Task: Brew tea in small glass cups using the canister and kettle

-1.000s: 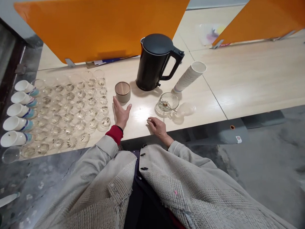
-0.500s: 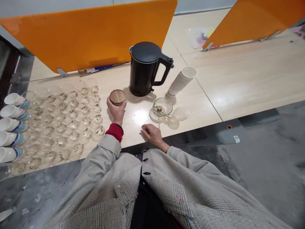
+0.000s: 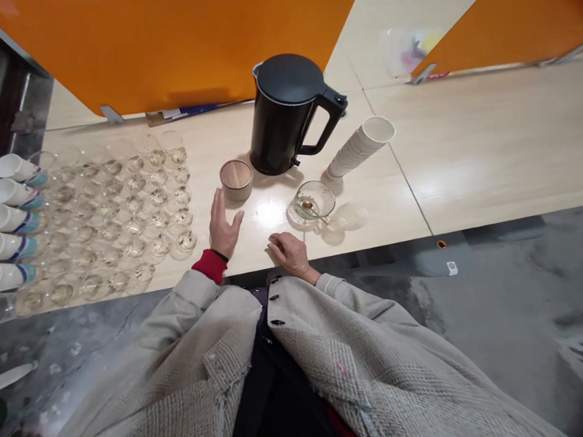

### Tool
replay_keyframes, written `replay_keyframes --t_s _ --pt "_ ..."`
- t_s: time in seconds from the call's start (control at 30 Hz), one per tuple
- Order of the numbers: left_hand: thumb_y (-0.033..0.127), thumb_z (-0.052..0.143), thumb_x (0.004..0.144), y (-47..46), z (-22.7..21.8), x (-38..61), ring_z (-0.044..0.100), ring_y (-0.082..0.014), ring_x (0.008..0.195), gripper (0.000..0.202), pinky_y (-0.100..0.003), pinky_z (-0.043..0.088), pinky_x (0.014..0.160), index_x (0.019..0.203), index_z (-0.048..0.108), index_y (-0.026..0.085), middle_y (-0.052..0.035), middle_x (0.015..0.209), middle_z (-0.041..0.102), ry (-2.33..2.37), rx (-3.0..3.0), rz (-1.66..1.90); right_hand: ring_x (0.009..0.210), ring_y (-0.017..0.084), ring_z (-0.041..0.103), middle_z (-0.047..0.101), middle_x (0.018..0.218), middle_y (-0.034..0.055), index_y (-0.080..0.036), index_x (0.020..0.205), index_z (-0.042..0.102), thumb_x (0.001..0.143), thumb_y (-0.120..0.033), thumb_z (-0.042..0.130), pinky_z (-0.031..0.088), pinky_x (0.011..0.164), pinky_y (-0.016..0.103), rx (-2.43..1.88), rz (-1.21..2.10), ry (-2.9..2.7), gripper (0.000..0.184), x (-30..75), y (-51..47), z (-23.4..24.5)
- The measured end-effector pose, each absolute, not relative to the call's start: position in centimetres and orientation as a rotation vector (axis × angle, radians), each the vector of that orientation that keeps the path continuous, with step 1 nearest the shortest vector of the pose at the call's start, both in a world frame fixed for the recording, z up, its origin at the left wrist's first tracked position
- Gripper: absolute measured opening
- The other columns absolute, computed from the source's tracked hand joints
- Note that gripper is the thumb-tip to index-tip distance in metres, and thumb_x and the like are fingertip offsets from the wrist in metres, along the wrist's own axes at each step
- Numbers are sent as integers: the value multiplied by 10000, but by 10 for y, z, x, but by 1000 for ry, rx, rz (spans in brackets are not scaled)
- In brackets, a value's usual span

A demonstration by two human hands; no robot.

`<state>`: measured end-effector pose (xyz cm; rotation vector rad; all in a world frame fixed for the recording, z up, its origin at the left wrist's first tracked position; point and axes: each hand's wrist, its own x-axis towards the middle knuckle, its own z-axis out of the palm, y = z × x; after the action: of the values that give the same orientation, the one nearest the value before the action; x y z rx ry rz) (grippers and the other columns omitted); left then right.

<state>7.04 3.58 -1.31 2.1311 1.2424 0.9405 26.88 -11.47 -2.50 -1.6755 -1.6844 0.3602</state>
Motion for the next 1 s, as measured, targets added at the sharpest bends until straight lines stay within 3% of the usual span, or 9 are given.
replay_keyframes --t_s 0.1,0.17,0.27,0.43,0.7,0.87,1.0 --pt "571 472 1073 -7 -20 50 118 -366 1695 793 -653 142 1361 1705 256 144 -241 1779 248 1373 2260 788 865 247 654 720 875 81 -204 1152 705 1086 -459 514 529 803 377 -1666 350 -1708 325 268 -115 -24" --pt "639 499 1037 -26 -24 51 115 -418 1686 895 -714 117 1336 1689 269 71 -303 1753 253 1436 2310 622 872 247 645 725 888 84 -199 1147 704 1089 -464 513 514 801 375 -1666 343 -1743 331 267 -115 -22" --pt "662 487 1031 -33 -22 72 71 -415 1689 966 -668 87 1353 1688 229 4 -306 1774 155 1513 2382 319 865 250 621 721 880 84 -192 1123 707 1092 -488 502 491 787 377 -1683 324 -1815 361 266 -116 -19" --pt "568 388 1086 -33 -9 104 71 -349 1700 859 -577 91 1378 1695 205 -9 -260 1792 120 1428 2499 78 848 244 638 724 883 83 -192 1147 700 1092 -535 465 503 789 369 -1648 362 -1774 419 268 -118 -21" --pt "507 533 1055 -75 -8 81 180 -292 1690 793 -546 169 1376 1694 303 99 -192 1768 290 934 2725 7 761 198 688 734 876 38 -207 1211 629 1056 -543 460 528 768 326 -1589 700 -1450 407 277 -120 -26" --pt "431 434 1107 -102 -12 55 285 -253 1662 597 -515 236 1368 1635 446 154 -147 1694 466 658 2683 63 770 195 686 737 878 39 -210 1197 634 1042 -524 467 528 772 320 -1544 752 -1465 388 280 -120 -23" --pt "354 335 1127 -113 -15 29 261 -254 1668 556 -533 309 1342 1632 449 151 -172 1687 471 1038 2552 333 768 197 679 732 863 33 -217 1192 640 1035 -496 478 519 781 327 -1525 789 -1473 359 282 -120 -25"
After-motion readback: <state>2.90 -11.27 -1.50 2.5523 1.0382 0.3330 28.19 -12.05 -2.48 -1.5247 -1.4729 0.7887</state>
